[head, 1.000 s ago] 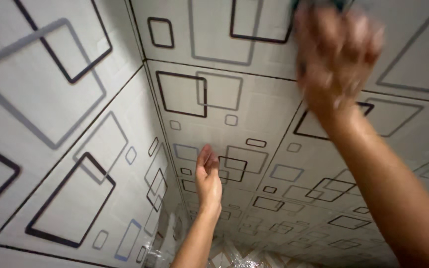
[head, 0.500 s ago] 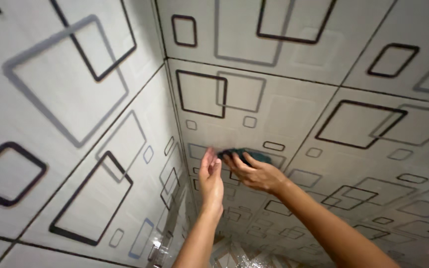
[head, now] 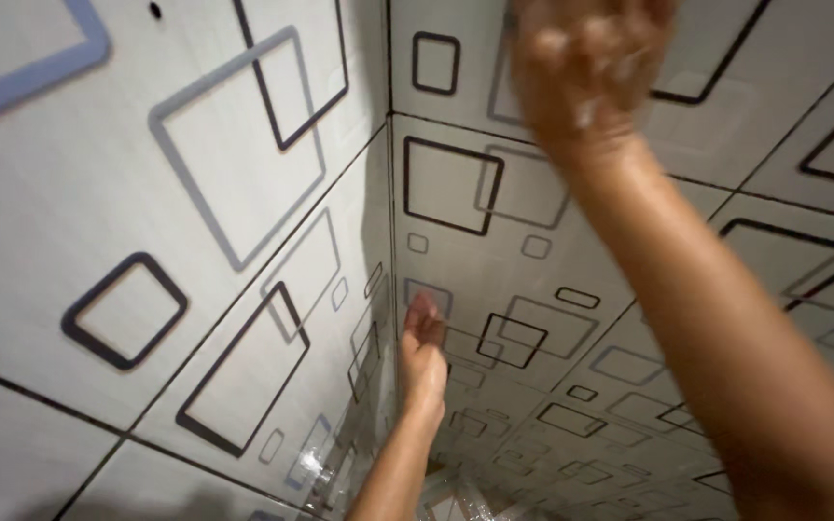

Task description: The person prepares soapy water in a basin using detergent and a scoop, then scrubs the bathroom wall tiles with a cloth, repeatedly dipping the cloth back into the basin.

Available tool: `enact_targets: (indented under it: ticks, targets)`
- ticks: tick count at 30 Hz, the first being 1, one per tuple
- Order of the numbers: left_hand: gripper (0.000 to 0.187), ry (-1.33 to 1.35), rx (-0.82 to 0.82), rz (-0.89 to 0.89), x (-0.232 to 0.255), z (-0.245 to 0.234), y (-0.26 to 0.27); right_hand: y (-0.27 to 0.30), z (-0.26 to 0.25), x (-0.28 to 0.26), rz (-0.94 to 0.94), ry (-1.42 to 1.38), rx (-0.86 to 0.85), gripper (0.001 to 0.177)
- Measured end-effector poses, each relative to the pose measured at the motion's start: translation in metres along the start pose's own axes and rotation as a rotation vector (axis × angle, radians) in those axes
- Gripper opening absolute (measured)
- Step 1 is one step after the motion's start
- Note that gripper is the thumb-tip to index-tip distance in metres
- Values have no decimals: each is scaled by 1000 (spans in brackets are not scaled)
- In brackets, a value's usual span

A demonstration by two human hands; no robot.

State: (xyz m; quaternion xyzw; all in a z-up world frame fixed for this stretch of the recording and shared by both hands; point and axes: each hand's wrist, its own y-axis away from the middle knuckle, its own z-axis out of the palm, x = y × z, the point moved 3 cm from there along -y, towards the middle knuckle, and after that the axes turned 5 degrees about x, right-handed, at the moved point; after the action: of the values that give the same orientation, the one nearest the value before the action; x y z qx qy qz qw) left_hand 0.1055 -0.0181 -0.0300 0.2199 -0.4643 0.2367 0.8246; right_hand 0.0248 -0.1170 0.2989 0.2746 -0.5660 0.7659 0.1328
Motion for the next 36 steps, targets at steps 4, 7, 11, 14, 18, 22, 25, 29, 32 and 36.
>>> enact_targets:
  ticks: [4,7,11,14,18,22,25,29,32,36]
  targets:
    - [45,-32,19,42,16,-8,1,34,-31,-81,-80,-73,32,41]
    - [48,-64,17,67,22,-17,2,105,-58,-135,-305,-276,-145,40]
    - [50,-107,69,-56,13,-33,-1,212,-78,-201,-718,-447,-536,48]
    - [49,67,5,60,4,-38,-11,270,-100,-227,-768,-550,-583,53]
    - [48,-43,38,48,2,-50,-11,276,-99,-209,-730,-471,-518,40]
    - [48,-104,80,-14,7,-49,-8,189,-80,-134,-227,15,24,58]
    - [48,-70,90,-10,9,-46,-8,125,-65,-74,-23,99,-144,45]
    - [49,-31,87,1,11,-42,-5,83,-41,-82,80,-85,-51,41]
    - [48,-50,89,-32,11,-41,-3,112,-51,-134,0,-217,-78,38]
    - [48,-63,93,-26,-1,-45,-5,197,-83,-201,-264,-369,-259,45]
